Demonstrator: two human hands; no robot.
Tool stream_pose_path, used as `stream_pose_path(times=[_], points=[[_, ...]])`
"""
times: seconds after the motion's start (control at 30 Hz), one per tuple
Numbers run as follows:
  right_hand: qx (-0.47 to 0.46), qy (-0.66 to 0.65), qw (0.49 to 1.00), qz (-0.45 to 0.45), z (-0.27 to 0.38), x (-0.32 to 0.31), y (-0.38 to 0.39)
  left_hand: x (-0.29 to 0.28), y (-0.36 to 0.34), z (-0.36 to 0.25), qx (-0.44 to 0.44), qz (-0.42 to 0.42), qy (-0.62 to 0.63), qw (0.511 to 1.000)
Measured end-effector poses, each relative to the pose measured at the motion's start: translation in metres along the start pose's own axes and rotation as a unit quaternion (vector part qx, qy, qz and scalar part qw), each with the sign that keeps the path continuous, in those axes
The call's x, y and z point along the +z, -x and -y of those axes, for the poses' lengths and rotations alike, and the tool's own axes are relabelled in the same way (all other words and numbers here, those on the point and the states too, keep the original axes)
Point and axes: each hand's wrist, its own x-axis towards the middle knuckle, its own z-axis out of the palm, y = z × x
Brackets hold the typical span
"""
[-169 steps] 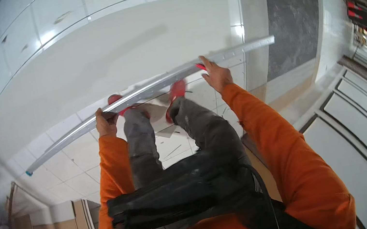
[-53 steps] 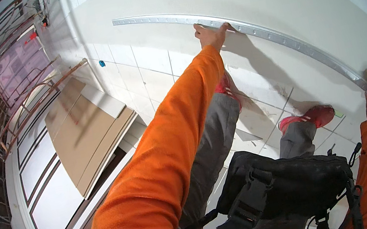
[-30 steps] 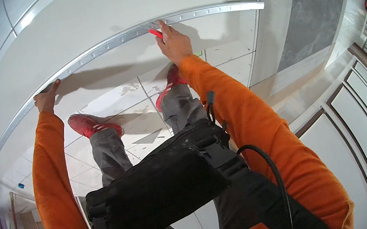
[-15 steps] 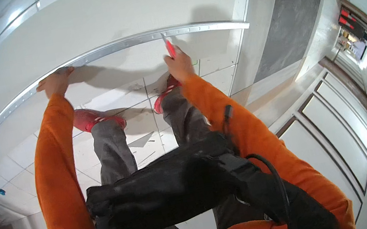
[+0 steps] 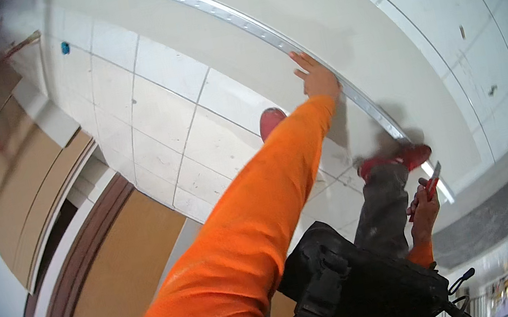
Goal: The person measures a board using a tape measure and a straightedge, then cuts it using a utility knife.
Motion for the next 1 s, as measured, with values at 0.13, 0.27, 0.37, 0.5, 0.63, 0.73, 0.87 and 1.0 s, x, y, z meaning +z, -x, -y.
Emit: stream_pose_path(times=[0.13,0.27,0.37,0.5,0.63,0.73,0.87,1.0], points=[[-0.175,0.215,0.956,0.094,0.015,0.019,-0.036,-0.013,0.001,0.007,-0.007,0.018,-0.019,1.0],[-0.099,0.148,0.979,0.095,0.008,0.017,-0.065,-0.022,0.005,0.021,0.0,-0.026,-0.018,1.0],[-0.139,0.146,0.975,0.097,0.005,0.027,-0.08,-0.046,-0.01,0.04,0.038,-0.122,0.09,0.988],[-0.163,0.147,0.966,0.134,-0.012,0.062,-0.106,-0.118,-0.102,0.11,-0.104,-0.273,0.317,0.902],[-0.166,0.231,0.951,0.124,-0.039,0.078,-0.131,-0.167,-0.152,0.109,-0.156,-0.19,0.328,0.912],[-0.185,0.225,0.946,0.144,-0.046,0.099,-0.139,-0.172,-0.169,0.112,-0.143,-0.154,0.299,0.931],[-0.136,0.218,0.949,0.181,-0.006,0.153,-0.112,-0.167,-0.182,0.133,-0.19,-0.171,0.302,0.919],[-0.23,0.268,0.925,0.143,0.025,0.175,-0.131,-0.17,-0.177,0.105,-0.174,-0.14,0.333,0.916]])
